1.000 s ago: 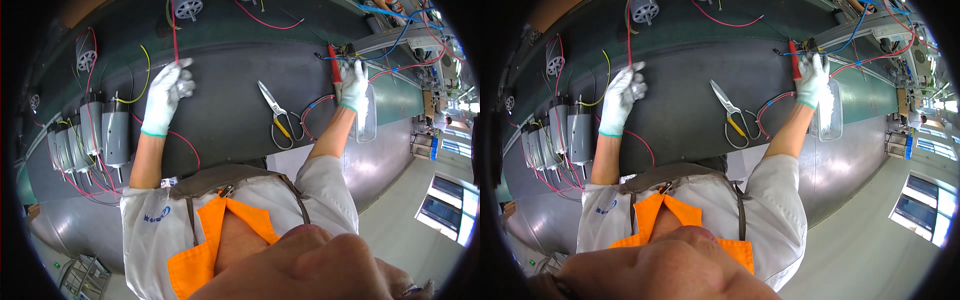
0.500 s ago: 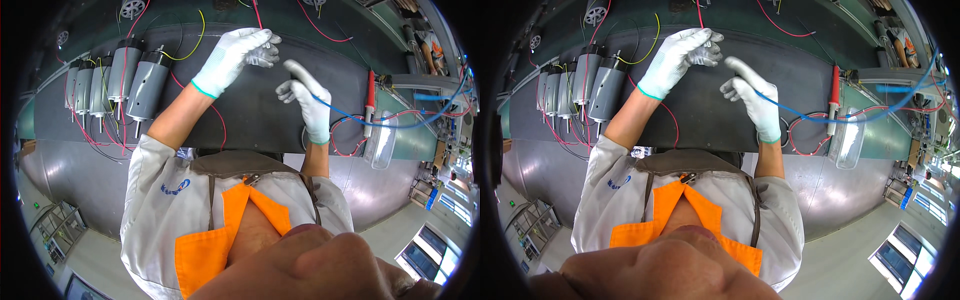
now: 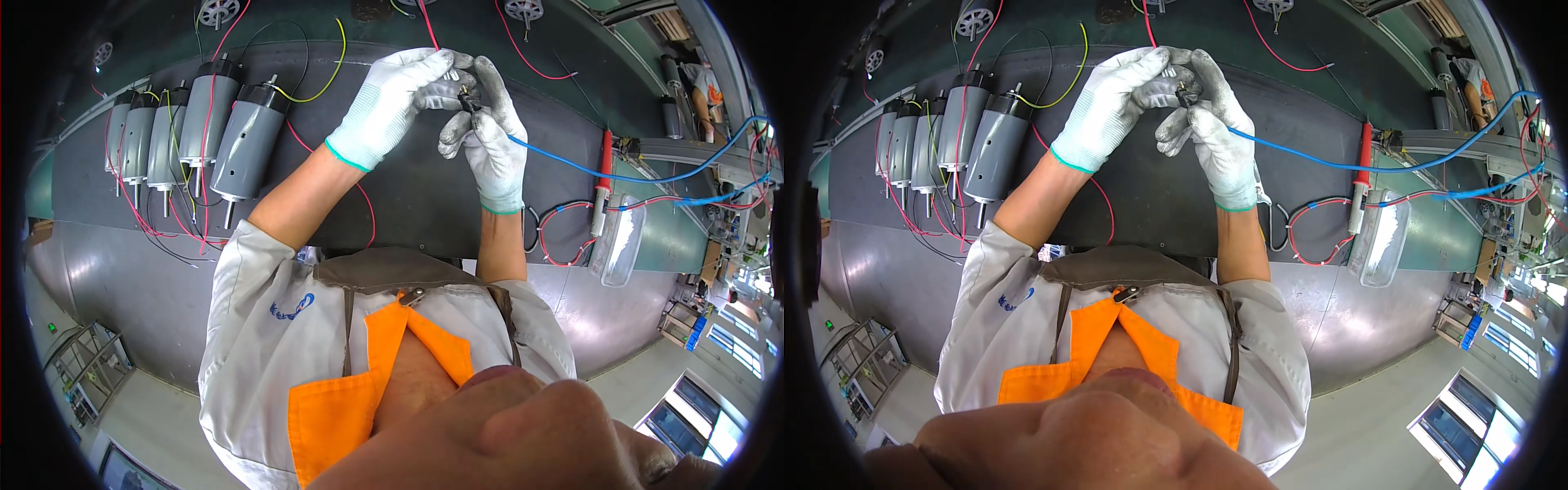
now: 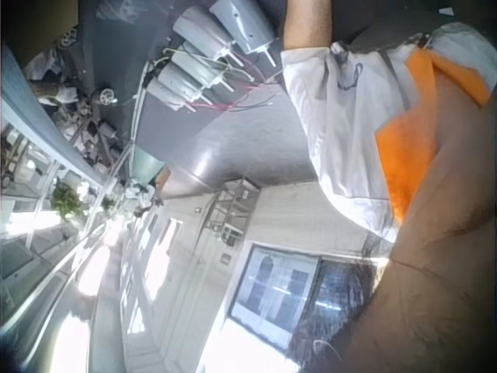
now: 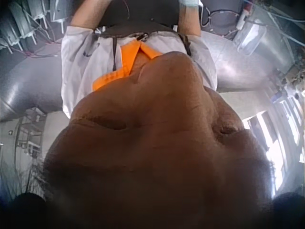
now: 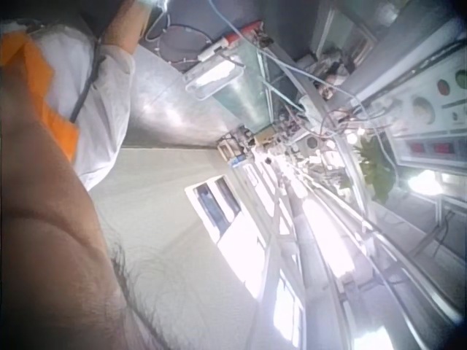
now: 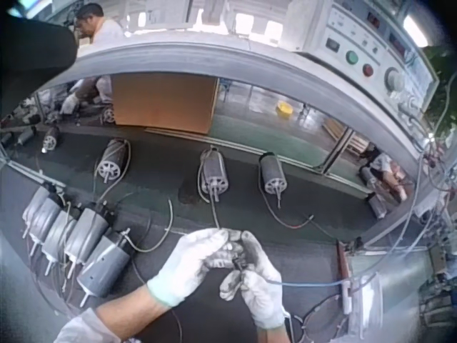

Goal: The person repeatedly picks up cylindrical motors, uses pliers to strip and twist wires, and tests them with a multimeter. They place the motors back on the table after each test.

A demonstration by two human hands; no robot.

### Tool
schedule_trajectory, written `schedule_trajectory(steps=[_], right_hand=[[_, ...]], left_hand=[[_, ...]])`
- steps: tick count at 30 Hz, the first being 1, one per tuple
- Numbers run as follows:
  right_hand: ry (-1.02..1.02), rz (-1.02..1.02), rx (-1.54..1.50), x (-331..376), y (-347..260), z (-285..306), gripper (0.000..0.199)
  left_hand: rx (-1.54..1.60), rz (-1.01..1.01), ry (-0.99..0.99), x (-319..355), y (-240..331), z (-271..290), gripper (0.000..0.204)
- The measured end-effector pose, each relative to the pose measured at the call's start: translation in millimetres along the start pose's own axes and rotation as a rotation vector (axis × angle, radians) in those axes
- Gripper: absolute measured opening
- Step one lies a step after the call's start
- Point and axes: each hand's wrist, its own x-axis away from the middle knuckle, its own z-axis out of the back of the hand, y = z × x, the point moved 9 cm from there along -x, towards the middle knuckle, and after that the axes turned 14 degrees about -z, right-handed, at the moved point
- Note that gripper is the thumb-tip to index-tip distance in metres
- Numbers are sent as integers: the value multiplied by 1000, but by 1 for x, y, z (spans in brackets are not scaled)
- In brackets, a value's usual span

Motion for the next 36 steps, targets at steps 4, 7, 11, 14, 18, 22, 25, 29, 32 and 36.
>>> schedule_trajectory(steps=[4,7,11,14,18,22,25,29,32,36], right_hand=[[33,5,-3,-3,-5,-3,73],[17,6,0,-8,-3,-5,74],[3,-7,-19,-16,0,-11,72],[32,16,-22,-18,1,-11,72],[152,12,5,-28,8,-5,76],[137,-195,67,-19,13,5,77],[445,101,1050,26,-47,65,60],[1280,-81,2008,151,-117,204,40],[1219,-380,2085,211,-103,282,20],[1077,-246,1406,185,-92,254,43]], left_hand=[[10,6,36,0,-1,2,31],[10,2,47,2,3,3,30],[7,-2,85,6,13,-1,30],[69,19,83,13,9,-8,32],[68,-1,111,5,-7,3,32],[1,-68,82,-6,-15,24,31],[291,-27,109,-9,-24,35,31],[344,-41,73,-12,-17,36,31],[362,-14,50,-13,-18,33,32],[390,-56,5,-10,-12,33,33]])
